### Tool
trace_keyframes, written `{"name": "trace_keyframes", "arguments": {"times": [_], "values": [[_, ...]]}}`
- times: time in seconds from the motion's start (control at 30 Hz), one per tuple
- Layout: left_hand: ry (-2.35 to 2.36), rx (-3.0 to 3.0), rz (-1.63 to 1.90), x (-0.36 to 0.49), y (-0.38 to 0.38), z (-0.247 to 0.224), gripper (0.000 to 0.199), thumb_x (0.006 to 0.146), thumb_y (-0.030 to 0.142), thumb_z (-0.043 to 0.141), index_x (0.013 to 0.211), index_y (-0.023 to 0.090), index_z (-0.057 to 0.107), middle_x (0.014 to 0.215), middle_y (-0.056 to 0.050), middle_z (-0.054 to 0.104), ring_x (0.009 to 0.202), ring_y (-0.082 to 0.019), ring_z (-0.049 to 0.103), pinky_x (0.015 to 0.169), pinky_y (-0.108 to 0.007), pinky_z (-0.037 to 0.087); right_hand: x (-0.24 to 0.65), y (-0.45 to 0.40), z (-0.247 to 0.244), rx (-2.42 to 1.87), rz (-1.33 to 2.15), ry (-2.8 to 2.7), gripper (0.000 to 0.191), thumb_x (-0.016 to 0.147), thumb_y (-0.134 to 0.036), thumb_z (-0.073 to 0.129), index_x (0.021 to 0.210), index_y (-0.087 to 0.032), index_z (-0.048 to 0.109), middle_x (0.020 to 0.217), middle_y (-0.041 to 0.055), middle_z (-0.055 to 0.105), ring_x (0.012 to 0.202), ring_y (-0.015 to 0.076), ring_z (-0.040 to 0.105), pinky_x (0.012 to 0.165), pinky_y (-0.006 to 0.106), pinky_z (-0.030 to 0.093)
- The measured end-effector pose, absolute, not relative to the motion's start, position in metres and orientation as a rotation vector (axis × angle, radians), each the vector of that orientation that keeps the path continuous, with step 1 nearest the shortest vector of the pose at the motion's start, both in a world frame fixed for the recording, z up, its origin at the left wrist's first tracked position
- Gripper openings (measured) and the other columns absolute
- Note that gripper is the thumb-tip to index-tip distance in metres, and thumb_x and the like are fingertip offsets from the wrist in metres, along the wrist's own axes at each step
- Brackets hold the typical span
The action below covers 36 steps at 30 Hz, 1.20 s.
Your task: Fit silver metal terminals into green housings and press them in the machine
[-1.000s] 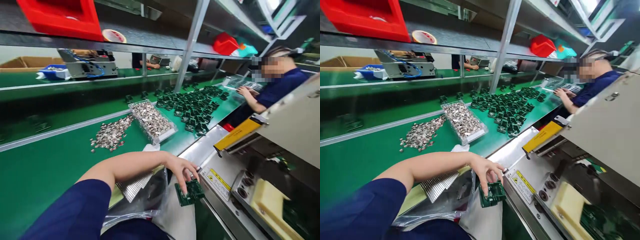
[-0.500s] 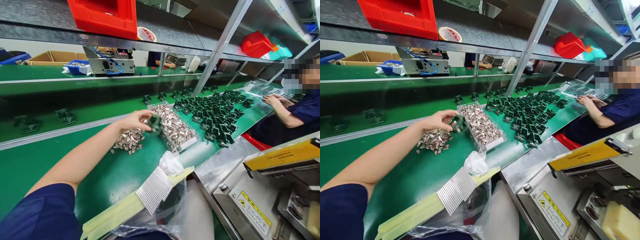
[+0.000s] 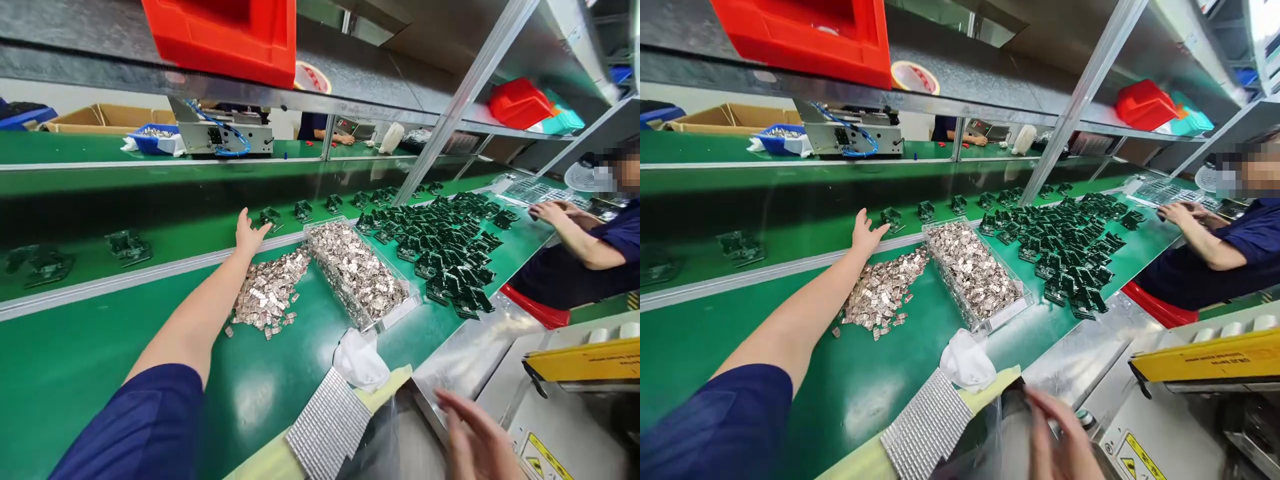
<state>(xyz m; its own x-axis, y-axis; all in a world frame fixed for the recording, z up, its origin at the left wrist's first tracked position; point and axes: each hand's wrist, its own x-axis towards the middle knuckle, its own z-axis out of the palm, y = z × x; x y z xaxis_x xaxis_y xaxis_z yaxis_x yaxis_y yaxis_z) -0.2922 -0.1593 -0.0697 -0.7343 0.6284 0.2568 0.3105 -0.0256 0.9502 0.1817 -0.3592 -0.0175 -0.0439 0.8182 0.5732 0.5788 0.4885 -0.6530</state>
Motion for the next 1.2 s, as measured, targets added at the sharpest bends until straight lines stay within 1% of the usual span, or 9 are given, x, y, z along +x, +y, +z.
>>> {"name": "trace_keyframes", "arguments": {"times": [0.1, 0.2, 0.3, 0.43, 0.57, 0.73, 0.97, 1.1, 1.2], "values": [[1.941, 0.911, 1.997, -0.311, -0.223, -0.080, 0.060, 0.067, 0.020, 0.078, 0.121, 0.023, 0.052, 0.141, -0.013, 0.049, 0.124, -0.025, 0.055, 0.096, -0.034, 0.052, 0.116, -0.323, -0.021, -0.859, 0.577, -2.134, 0.019, 0.095, -0.020, 0.052, 0.111, -0.023, 0.063, 0.095, 0.0075, 0.068, 0.082, 0.0224, 0.066, 0.071, 0.032, 0.053], [1.942, 0.738, 2.153, -0.350, -0.298, -0.078, 0.038, 0.066, 0.015, 0.075, 0.100, 0.019, 0.057, 0.104, -0.007, 0.066, 0.092, -0.016, 0.068, 0.085, -0.030, 0.056, 0.045, -0.283, -0.028, -0.717, 0.671, -2.335, 0.023, 0.096, -0.018, 0.045, 0.107, -0.021, 0.065, 0.091, 0.0068, 0.068, 0.081, 0.0211, 0.066, 0.072, 0.032, 0.053], [1.965, 0.463, 2.341, -0.388, -0.342, -0.068, 0.019, 0.074, 0.015, 0.064, 0.087, 0.019, 0.051, 0.074, 0.003, 0.060, 0.065, -0.008, 0.064, 0.075, -0.026, 0.056, -0.007, -0.252, -0.041, -0.840, 0.546, -2.475, 0.023, 0.093, -0.016, 0.048, 0.107, -0.017, 0.067, 0.098, 0.0093, 0.067, 0.088, 0.0226, 0.066, 0.080, 0.032, 0.052], [1.950, 0.228, 2.480, -0.400, -0.334, -0.064, 0.008, 0.080, 0.013, 0.053, 0.081, 0.019, 0.048, 0.068, 0.004, 0.057, 0.056, -0.006, 0.060, 0.065, -0.021, 0.054, -0.033, -0.235, -0.056, -1.011, 0.404, -2.609, 0.019, 0.090, -0.013, 0.053, 0.099, -0.014, 0.070, 0.102, 0.0125, 0.064, 0.087, 0.0248, 0.065, 0.080, 0.033, 0.052], [1.894, 0.194, 2.515, -0.365, -0.279, -0.074, 0.005, 0.082, 0.013, 0.051, 0.082, 0.018, 0.050, 0.070, 0.002, 0.060, 0.059, -0.007, 0.062, 0.064, -0.020, 0.053, -0.029, -0.229, -0.062, -0.932, 0.384, -2.659, 0.019, 0.092, -0.015, 0.052, 0.092, -0.016, 0.070, 0.096, 0.0100, 0.063, 0.082, 0.0234, 0.065, 0.075, 0.031, 0.051], [1.823, 0.272, 2.473, -0.323, -0.232, -0.070, 0.004, 0.082, 0.021, 0.056, 0.082, 0.018, 0.053, 0.071, 0.000, 0.063, 0.060, -0.009, 0.066, 0.060, -0.021, 0.053, -0.021, -0.225, -0.066, -0.841, 0.357, -2.674, 0.019, 0.092, -0.017, 0.052, 0.101, -0.016, 0.068, 0.098, 0.0088, 0.062, 0.083, 0.0223, 0.064, 0.076, 0.031, 0.051], [2.243, 0.427, 2.335, -0.405, -0.335, -0.045, 0.012, 0.084, 0.028, 0.056, 0.090, 0.019, 0.051, 0.081, -0.001, 0.061, 0.072, -0.011, 0.066, 0.071, -0.024, 0.054, -0.023, -0.226, -0.058, -0.774, 0.111, -2.921, 0.020, 0.094, -0.012, 0.046, 0.088, -0.014, 0.065, 0.088, 0.0107, 0.061, 0.070, 0.0214, 0.062, 0.065, 0.030, 0.046], [2.521, 0.598, 1.965, -0.444, -0.392, -0.054, 0.047, 0.062, 0.026, 0.080, 0.099, 0.019, 0.053, 0.102, -0.007, 0.065, 0.101, -0.022, 0.065, 0.092, -0.036, 0.051, -0.029, -0.219, -0.045, -0.935, 0.256, -2.996, 0.014, 0.080, -0.005, 0.057, 0.072, -0.016, 0.059, 0.075, 0.0065, 0.059, 0.060, 0.0182, 0.057, 0.057, 0.027, 0.039], [2.586, 0.702, 1.675, -0.458, -0.390, -0.062, 0.079, 0.043, 0.026, 0.090, 0.112, 0.021, 0.054, 0.130, -0.014, 0.057, 0.126, -0.034, 0.051, 0.107, -0.047, 0.040, -0.034, -0.214, -0.038, -0.982, 0.367, -3.002, 0.020, 0.069, -0.002, 0.063, 0.062, -0.019, 0.053, 0.062, 0.0009, 0.056, 0.056, 0.0165, 0.054, 0.054, 0.025, 0.035]]}}
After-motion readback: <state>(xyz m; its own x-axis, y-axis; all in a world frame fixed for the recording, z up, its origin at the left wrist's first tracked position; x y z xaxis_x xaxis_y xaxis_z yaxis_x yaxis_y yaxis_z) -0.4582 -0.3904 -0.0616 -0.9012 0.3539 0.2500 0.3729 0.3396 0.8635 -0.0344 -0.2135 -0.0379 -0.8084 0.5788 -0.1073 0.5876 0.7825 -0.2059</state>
